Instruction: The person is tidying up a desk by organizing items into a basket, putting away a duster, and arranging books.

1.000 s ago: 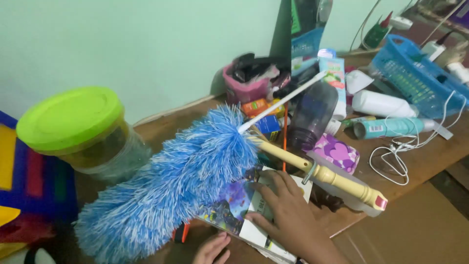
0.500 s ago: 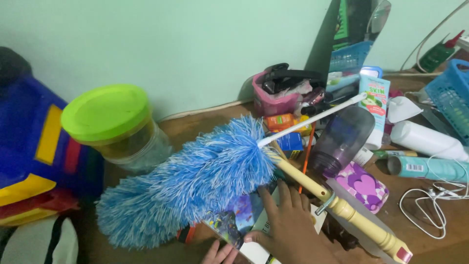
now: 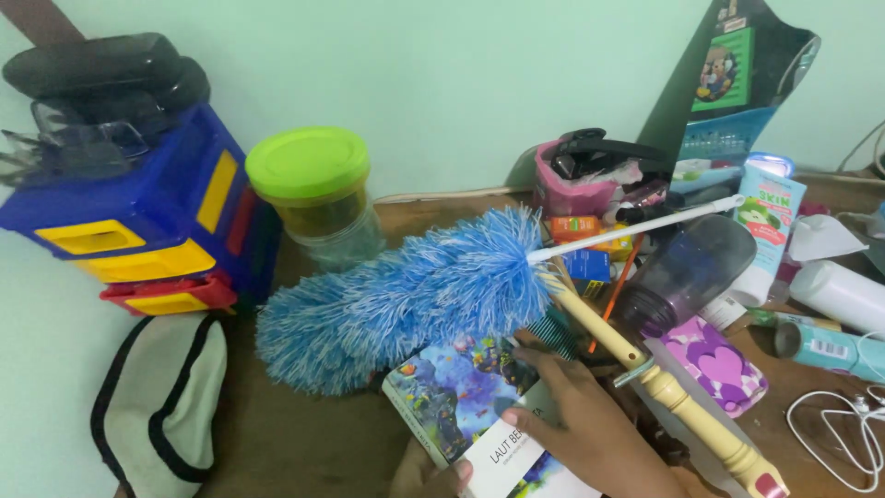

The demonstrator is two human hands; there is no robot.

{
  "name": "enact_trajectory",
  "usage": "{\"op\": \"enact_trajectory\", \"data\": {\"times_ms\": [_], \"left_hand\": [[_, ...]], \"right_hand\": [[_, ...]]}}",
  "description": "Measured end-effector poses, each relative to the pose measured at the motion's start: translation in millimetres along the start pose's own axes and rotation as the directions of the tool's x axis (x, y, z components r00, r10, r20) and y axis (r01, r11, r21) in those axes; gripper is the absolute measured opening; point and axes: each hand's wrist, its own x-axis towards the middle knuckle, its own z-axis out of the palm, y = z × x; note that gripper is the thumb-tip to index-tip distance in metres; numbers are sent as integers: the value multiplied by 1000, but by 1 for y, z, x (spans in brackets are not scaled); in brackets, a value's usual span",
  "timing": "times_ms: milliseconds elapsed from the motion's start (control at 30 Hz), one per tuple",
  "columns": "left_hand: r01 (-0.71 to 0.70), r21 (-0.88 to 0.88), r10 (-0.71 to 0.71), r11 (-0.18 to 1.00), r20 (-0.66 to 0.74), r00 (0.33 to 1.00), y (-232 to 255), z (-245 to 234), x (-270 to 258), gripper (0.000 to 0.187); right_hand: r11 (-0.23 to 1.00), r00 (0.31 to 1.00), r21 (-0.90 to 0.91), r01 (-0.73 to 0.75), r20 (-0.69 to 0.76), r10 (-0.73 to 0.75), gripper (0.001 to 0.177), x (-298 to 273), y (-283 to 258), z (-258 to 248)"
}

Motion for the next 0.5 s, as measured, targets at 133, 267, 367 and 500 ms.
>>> {"op": "enact_trajectory", "data": {"times_ms": [133,267,367,500], "left_hand": [[22,73,-19,997,-52,998,43,5,13,85],[18,61,-12,998,-100,995,93,27,-16,88],[-44,109,64,993,-190,980,123,35,-35,89],[-140,208,198,968,-293,935,150,19,-52,83]], "right_hand": [[993,995,78,93,37,-96,60,-9,-3,-10],[988,991,121,100,77,-110,59,-12,-4,-4],[975,975,91,204,67,-210,62,-10,-2,8],[1000,992,12,22,122,-23,71,-4,-44,13]]}}
